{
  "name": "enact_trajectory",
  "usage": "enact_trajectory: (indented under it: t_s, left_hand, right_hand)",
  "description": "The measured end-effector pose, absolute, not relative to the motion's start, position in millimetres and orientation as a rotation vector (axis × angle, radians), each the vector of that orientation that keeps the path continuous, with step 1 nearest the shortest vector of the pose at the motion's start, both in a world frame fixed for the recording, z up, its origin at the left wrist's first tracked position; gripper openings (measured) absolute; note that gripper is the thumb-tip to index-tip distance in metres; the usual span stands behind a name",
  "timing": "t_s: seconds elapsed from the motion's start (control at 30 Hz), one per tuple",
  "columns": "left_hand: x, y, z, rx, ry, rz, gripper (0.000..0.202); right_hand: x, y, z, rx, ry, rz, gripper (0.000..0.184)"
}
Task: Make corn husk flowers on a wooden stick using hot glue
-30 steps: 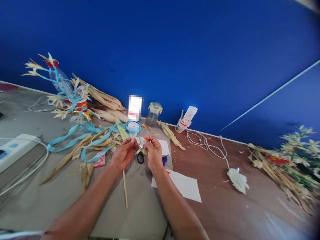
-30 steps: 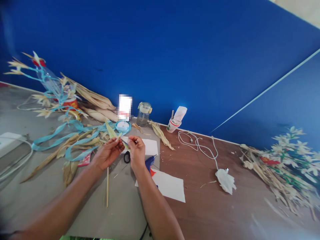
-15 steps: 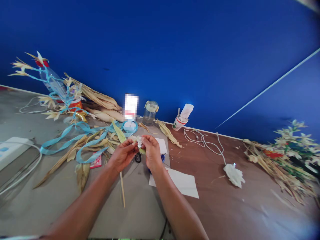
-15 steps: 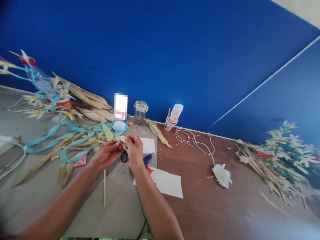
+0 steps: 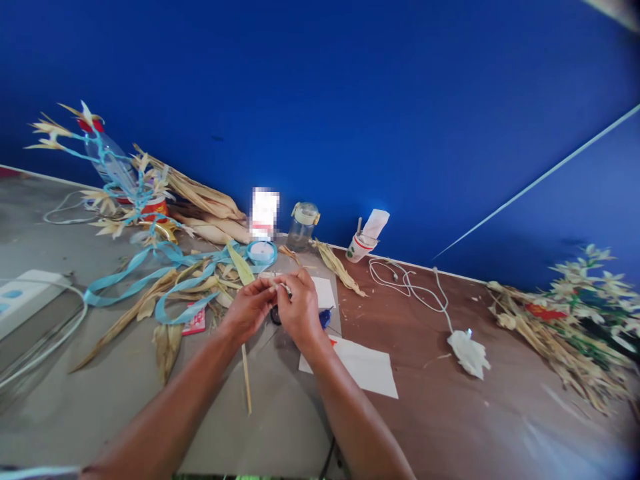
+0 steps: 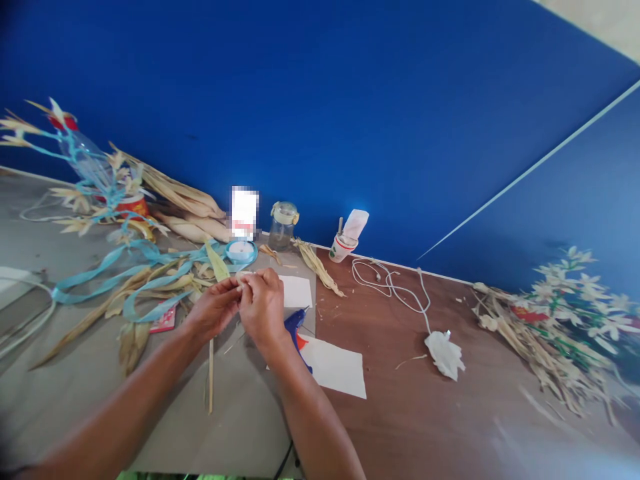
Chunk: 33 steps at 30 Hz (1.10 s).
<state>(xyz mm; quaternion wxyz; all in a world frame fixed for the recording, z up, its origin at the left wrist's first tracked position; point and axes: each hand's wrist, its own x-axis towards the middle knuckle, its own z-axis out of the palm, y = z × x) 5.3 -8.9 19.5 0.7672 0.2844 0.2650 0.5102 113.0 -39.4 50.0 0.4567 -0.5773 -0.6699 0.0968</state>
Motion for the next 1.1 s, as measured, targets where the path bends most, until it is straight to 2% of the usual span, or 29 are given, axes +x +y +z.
enact_trajectory:
  t_s: [0.43, 0.83, 1.0, 1.1]
  left_hand:
    - [5.6, -10.6, 24.7, 0.576, 0.574, 1.121, 0.016]
    - [5.3, -10.4, 22.4, 0.59, 0.553, 1.08, 0.012]
    - [4.7, -9.7, 16.8, 0.699, 0.566, 1.013, 0.012]
    - [4.3, -12.0, 18.5, 0.785, 0.578, 0.965, 0.012]
  right_hand:
    - [109.2, -40.2, 47.1, -1.443, -1.663, 0.21, 0.013]
    - [118.4, -39.7, 59.2, -1.367, -1.487, 0.374, 0.017]
    - [136.7, -34.3, 61.9, -1.37, -1.361, 0.562, 0.017]
    - [148.6, -31.2, 60.1, -1.348, -1.323, 0.902, 0.025]
